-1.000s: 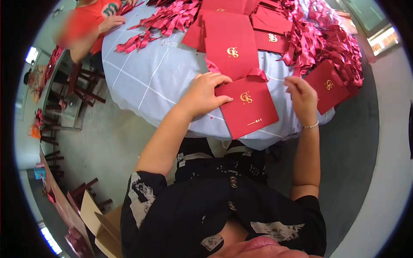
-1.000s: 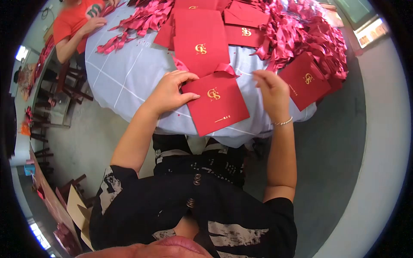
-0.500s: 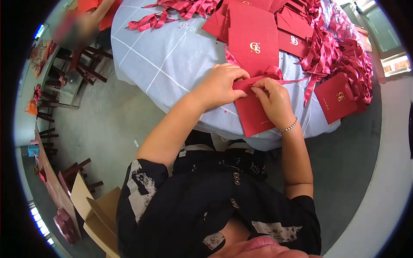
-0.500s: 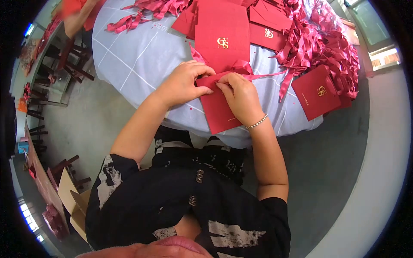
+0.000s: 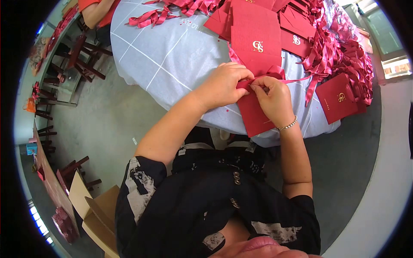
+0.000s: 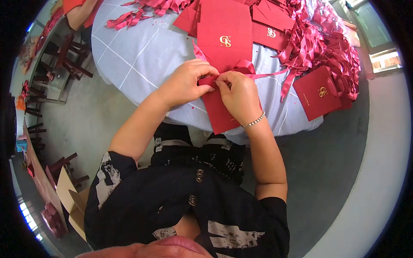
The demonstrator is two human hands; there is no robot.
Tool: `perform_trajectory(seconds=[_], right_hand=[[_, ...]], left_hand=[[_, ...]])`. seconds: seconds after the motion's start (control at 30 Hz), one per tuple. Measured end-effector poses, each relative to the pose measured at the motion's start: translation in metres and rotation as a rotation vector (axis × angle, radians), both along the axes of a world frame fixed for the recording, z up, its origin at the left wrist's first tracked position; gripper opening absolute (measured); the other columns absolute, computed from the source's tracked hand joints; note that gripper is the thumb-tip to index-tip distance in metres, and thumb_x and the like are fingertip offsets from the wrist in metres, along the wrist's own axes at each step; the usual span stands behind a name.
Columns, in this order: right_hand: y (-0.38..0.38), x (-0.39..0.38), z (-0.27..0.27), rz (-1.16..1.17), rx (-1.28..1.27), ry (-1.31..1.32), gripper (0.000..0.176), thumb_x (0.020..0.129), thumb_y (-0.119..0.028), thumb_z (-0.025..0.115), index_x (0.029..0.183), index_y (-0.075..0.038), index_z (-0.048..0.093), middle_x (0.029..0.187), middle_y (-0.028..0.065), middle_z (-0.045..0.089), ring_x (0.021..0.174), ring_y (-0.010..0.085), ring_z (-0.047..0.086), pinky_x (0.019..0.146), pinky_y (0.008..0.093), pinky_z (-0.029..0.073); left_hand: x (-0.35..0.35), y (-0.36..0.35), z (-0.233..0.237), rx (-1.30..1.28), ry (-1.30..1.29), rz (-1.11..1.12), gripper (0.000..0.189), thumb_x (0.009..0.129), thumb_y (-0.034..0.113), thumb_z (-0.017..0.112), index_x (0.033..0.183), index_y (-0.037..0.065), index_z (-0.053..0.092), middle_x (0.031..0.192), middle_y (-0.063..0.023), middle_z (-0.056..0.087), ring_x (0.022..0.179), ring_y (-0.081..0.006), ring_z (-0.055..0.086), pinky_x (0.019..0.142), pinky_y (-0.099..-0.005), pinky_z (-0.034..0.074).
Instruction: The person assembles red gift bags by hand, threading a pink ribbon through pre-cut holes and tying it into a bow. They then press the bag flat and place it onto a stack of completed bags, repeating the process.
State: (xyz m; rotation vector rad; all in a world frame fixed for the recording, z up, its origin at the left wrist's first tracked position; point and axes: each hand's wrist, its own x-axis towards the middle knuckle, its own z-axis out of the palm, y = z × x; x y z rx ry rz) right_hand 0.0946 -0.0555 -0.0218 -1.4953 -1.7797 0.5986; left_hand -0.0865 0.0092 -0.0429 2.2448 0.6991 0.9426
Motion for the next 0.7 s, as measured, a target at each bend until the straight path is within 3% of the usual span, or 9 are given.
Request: perform_trajectory(seconds=[0.17,0.33,0.4,0.5,0.7], right_hand=[[-0.001,-0.016,-0.010,-0.067,0.350,-0.257,0.006,0.086,-0.006,0.065,0.083,-0.001,0.065,0.078,0.0171,0.065,0.069,0.0368,0.064,0.062,0.0445,0.052],[-0.006,-0.021,-0.005,-0.110,0.323,-0.333,0.006,0.087,-0.006,0.065,0.085,-0.001,0.066,0.080,0.0167,0.065,0.073,0.0358,0.065,0.063,0.0437,0.052],[-0.009,-0.014,0.004,0.008,0.243,-0.181,0.007,0.087,-0.005,0.064,0.090,-0.001,0.069,0.083,0.0157,0.067,0.075,0.0347,0.067,0.065,0.0414,0.054],[-0.011,-0.003,0.003,0.074,0.241,-0.163,0.009,0.086,-0.004,0.066,0.093,-0.001,0.071,0.086,0.0150,0.068,0.078,0.0340,0.068,0.067,0.0400,0.055],[-0.006,-0.002,0.002,0.005,0.255,-0.261,0.012,0.082,-0.006,0.071,0.093,-0.002,0.068,0.087,0.0143,0.068,0.080,0.0335,0.068,0.071,0.0404,0.055]], left_hand=[[0.000,0.000,0.002,0.060,0.006,-0.009,0.033,0.067,0.001,0.075,0.099,0.001,0.068,0.087,-0.0122,0.066,0.085,-0.0297,0.062,0.081,-0.0386,0.050],[-0.002,0.000,0.005,0.021,-0.019,-0.011,0.031,0.069,0.000,0.074,0.099,0.001,0.068,0.087,-0.0120,0.066,0.086,-0.0304,0.062,0.082,-0.0386,0.050],[-0.002,-0.001,0.003,0.051,-0.018,0.013,0.031,0.069,0.000,0.074,0.099,0.002,0.068,0.088,-0.0119,0.067,0.087,-0.0304,0.063,0.083,-0.0388,0.050],[-0.001,-0.001,0.003,0.071,-0.021,0.015,0.031,0.070,0.001,0.075,0.100,0.002,0.068,0.089,-0.0114,0.067,0.089,-0.0300,0.063,0.085,-0.0390,0.049],[0.001,-0.006,0.007,0.116,0.020,0.008,0.035,0.071,0.004,0.077,0.105,0.005,0.069,0.092,-0.0092,0.068,0.093,-0.0283,0.063,0.089,-0.0389,0.047]])
